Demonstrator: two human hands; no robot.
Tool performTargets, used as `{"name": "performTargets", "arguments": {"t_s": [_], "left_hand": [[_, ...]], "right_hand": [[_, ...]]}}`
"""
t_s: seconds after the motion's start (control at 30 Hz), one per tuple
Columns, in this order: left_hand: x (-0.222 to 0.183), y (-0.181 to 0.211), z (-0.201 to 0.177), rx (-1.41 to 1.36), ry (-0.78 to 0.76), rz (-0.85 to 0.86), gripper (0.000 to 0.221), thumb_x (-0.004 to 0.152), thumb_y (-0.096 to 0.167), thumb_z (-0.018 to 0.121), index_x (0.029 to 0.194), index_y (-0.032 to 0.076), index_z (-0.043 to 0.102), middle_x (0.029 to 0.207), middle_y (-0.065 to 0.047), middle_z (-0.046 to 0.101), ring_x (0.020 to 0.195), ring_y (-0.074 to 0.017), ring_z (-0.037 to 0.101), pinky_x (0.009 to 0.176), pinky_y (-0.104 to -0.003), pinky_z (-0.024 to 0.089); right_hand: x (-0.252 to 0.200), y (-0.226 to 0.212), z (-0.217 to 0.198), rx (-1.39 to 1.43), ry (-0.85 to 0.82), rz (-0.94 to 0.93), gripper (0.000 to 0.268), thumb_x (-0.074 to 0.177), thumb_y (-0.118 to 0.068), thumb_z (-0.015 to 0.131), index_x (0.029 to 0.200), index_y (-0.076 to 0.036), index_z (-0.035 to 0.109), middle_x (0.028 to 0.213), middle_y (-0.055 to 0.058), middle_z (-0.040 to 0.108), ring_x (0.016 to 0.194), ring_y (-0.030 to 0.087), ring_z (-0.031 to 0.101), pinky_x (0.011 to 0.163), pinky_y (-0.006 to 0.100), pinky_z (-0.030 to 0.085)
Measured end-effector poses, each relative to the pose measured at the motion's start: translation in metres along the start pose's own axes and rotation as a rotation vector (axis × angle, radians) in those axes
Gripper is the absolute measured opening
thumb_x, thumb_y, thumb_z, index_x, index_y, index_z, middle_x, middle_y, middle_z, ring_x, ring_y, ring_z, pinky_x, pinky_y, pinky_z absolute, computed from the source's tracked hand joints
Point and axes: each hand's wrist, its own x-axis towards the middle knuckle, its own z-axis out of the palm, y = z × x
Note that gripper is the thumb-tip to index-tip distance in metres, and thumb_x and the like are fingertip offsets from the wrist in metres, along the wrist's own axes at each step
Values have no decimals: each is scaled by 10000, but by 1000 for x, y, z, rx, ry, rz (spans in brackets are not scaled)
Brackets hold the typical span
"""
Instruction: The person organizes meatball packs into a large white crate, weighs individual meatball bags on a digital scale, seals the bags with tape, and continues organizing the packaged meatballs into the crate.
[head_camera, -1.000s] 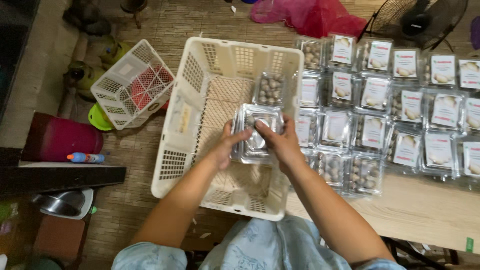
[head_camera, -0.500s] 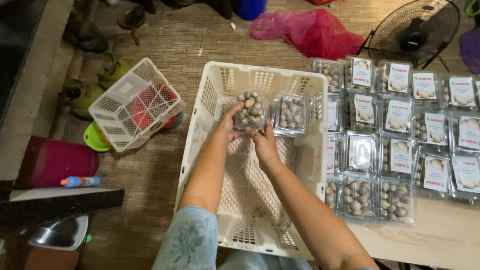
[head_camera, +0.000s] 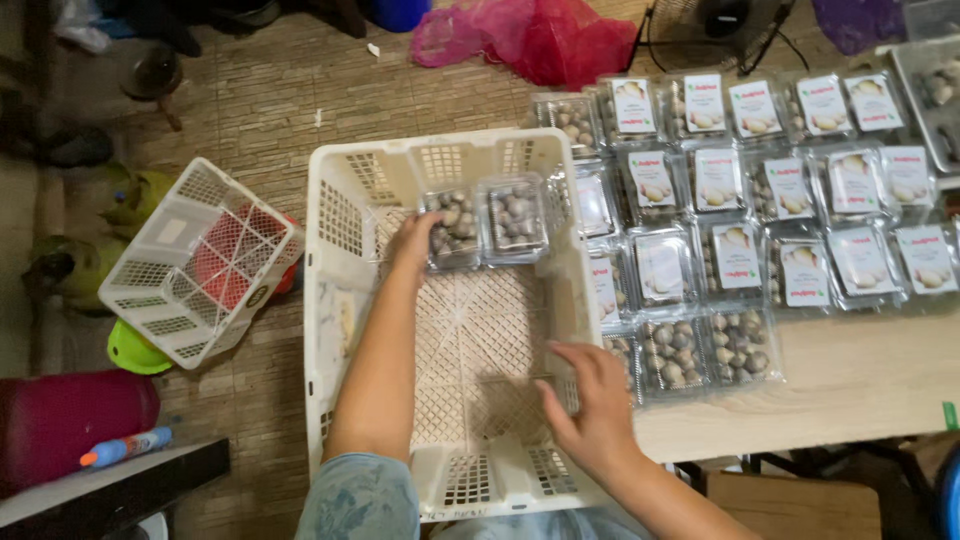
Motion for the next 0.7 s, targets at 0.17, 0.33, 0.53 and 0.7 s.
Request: {"name": "performTargets", "arguments": {"t_s": [0.17, 0.33, 0.53, 0.7], "left_hand": [[19, -15, 17, -193, -39, 110, 735, 732, 503, 630, 1376, 161, 539, 1408, -95, 601, 1279, -291, 559, 1027, -417, 426], [31, -32, 31, -104, 15, 199, 830, 647, 608, 727, 1355, 194, 598, 1336, -63, 681, 1265, -263, 608, 1041, -361, 439], [25, -35, 27, -245, -27, 97, 1092, 711, 612, 691, 1593, 130, 264, 1620, -108, 371, 1491, -237, 359, 1207, -393, 265], [52, -55, 26, -267, 111, 222, 1034, 798, 583, 696, 1567, 34, 275, 1596, -156, 388, 1442, -257, 420, 1160, -359, 338]], "right_hand": [[-59, 36, -13, -54, -47, 303, 660, 891, -414, 680, 1418, -74, 473, 1299, 146, 574, 1103, 267, 595, 862, 392, 583], [-85, 52, 3, 141, -66, 330, 758, 916, -260, 649, 1548, -29, 301, 1553, 204, 447, 1397, 367, 500, 1109, 452, 446], [-77, 52, -24, 145, -192, 317, 791, 920, -326, 674, 1567, -93, 285, 1566, 196, 442, 1378, 392, 514, 1085, 478, 462], [-69, 64, -66, 160, -180, 370, 601, 888, -426, 705, 1425, -216, 536, 1266, 34, 681, 614, 175, 637, 594, 347, 586]]}}
